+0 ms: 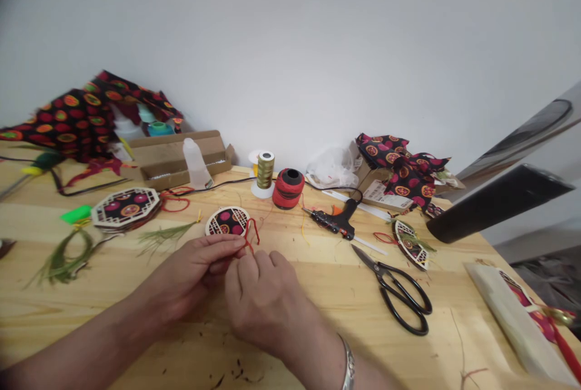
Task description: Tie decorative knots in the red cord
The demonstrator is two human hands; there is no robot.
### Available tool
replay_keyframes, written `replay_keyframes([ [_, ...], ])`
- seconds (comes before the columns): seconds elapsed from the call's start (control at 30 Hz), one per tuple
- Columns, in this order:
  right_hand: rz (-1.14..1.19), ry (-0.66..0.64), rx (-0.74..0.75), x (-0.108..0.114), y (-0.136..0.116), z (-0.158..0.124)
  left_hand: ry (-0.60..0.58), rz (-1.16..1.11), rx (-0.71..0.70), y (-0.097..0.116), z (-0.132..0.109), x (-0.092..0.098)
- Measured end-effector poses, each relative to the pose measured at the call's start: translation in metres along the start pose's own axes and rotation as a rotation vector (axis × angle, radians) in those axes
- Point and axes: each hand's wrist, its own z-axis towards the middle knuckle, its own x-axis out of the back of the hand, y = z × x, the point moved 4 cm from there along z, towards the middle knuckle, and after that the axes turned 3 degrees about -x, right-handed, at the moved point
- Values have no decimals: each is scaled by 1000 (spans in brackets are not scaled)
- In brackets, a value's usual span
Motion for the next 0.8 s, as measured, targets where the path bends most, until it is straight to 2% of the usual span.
replay_keyframes([
  [0.07, 131, -1, 18, 2, 1, -1, -10, 11, -10, -1, 0, 1],
  [0.13, 354, 71, -71, 7, 8, 0, -19, 22, -32, 0, 1, 1],
  [0.17, 477, 136, -183, 8, 15, 0, -16, 29, -41, 1, 0, 1],
  [0.23, 714, 252, -498, 5, 34, -1, 14, 49, -51, 2, -1, 1],
  [0.27, 819, 259, -671, -2, 42, -3, 30, 65, -52, 2, -1, 1],
  [0.33, 1114, 130, -953, -21, 50, -5, 38, 99, -52, 3, -2, 0],
  [0.4, 1490, -35, -1114, -37, 48, -6, 24, 132, -57, 4, -3, -1],
  [0.5, 1774, -133, -1161, -44, 41, -5, -1, 163, -64, 3, -3, -2],
  [0.67, 1761, -87, -1201, -40, 39, -5, -51, 201, -80, 2, -3, -4],
  [0.8, 1756, -114, -1177, -38, 38, -2, -65, 228, -84, 1, -4, -5],
])
